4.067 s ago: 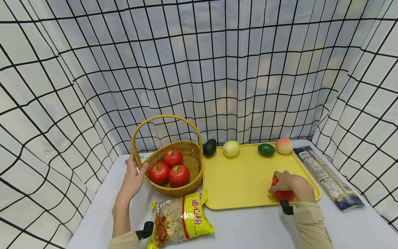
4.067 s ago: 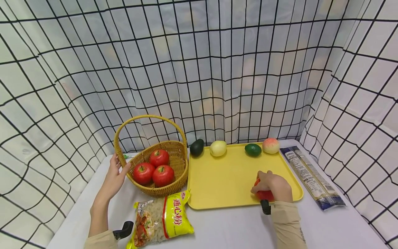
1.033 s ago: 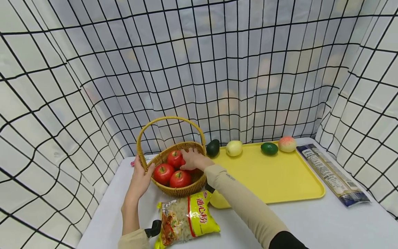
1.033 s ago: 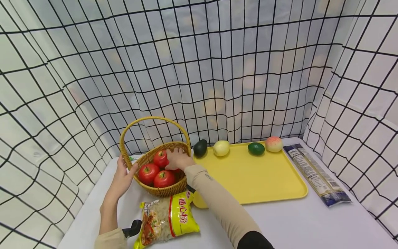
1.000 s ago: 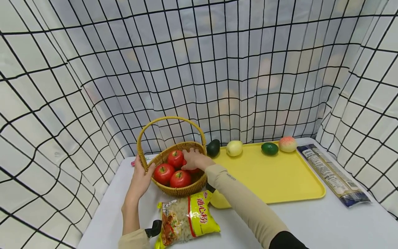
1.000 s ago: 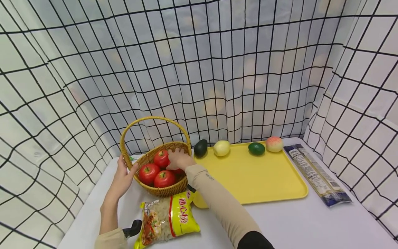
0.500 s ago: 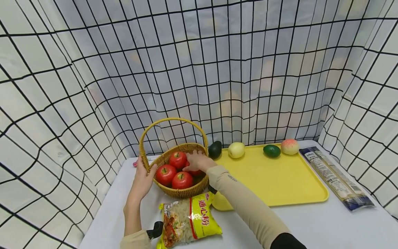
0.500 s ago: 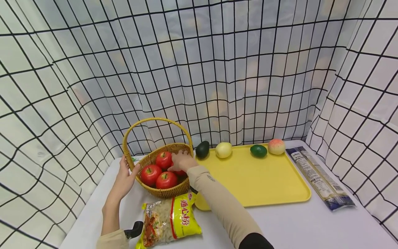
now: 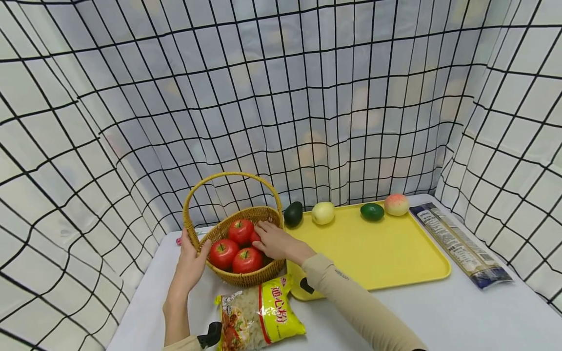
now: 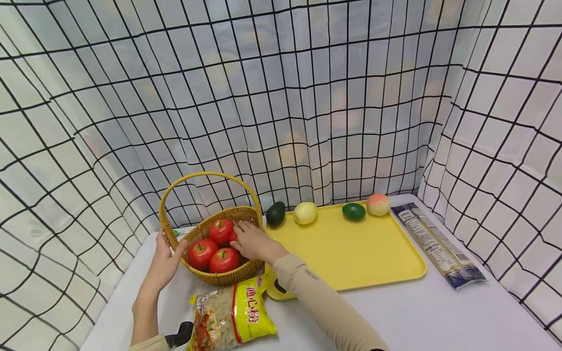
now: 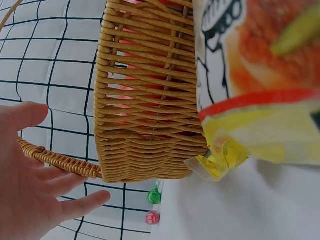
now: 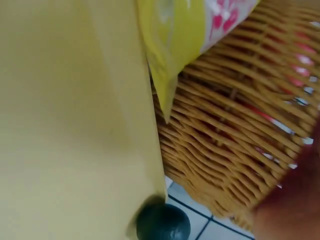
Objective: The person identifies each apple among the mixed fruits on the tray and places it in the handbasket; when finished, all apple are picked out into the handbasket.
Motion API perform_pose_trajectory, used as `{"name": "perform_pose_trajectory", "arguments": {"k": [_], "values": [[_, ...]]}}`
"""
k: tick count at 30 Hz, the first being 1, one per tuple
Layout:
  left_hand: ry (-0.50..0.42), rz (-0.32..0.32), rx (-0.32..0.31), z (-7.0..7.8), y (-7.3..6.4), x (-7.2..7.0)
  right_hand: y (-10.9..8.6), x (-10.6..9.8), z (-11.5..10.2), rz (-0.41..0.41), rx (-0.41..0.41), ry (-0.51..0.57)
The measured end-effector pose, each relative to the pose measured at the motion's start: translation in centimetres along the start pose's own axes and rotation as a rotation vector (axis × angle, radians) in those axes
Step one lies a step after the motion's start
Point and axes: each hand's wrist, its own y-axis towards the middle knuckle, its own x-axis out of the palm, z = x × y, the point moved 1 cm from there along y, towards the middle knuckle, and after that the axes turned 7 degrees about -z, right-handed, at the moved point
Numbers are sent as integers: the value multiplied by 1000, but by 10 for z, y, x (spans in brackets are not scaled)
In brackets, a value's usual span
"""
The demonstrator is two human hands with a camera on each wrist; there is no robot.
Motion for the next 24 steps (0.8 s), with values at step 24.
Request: {"name": "perform_pose_trajectory", "arguments": {"k": [24], "values": [[65, -66, -42, 1, 0, -8, -155, -31, 83, 238, 66, 407]]}}
